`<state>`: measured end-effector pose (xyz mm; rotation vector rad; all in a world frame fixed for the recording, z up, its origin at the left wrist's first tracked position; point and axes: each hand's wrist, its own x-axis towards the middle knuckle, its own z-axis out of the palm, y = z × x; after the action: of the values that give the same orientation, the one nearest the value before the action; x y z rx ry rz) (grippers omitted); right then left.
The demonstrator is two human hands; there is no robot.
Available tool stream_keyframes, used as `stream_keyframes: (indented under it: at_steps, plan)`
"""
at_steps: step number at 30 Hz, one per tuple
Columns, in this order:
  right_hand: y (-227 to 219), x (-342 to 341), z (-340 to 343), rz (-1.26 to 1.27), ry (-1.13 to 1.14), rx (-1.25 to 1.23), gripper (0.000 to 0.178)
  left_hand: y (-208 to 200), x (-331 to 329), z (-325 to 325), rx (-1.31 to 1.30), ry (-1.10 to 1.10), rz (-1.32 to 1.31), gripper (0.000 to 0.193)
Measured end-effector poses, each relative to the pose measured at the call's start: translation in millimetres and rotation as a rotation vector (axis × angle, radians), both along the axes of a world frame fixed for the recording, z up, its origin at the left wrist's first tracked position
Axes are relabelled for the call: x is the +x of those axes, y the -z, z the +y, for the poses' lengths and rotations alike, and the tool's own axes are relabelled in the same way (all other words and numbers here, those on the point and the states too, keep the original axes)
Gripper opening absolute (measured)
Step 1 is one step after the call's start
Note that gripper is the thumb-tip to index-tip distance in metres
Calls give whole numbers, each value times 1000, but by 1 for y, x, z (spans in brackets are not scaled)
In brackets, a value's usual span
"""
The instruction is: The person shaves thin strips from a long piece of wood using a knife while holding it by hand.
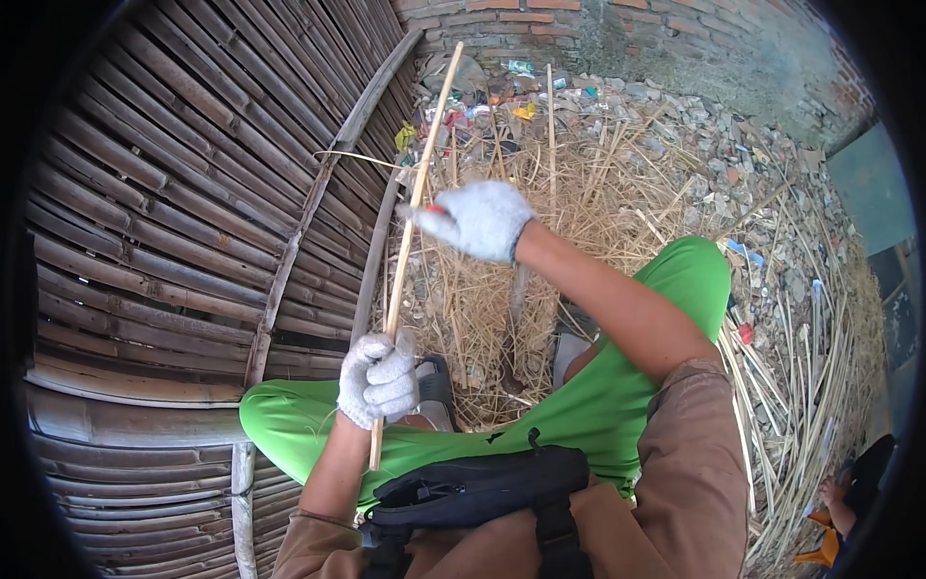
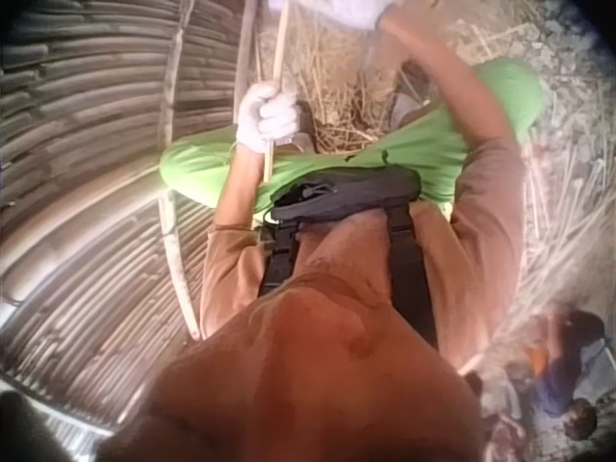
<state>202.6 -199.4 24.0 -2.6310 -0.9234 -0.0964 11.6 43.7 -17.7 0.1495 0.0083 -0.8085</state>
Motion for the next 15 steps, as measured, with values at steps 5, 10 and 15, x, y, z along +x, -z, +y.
stream_keyframes:
  at_steps: [5,10,15]
  plan:
    - [-8,54,-44,49,238,-30,77,7,-11,-4,94,34,17,26]
    - [57,50,-35,192,227,390,73,-3,-7,-14,667,-226,-241,26]
    - [38,1,9,748,190,961,73,-7,-5,-4,831,-319,-246,26]
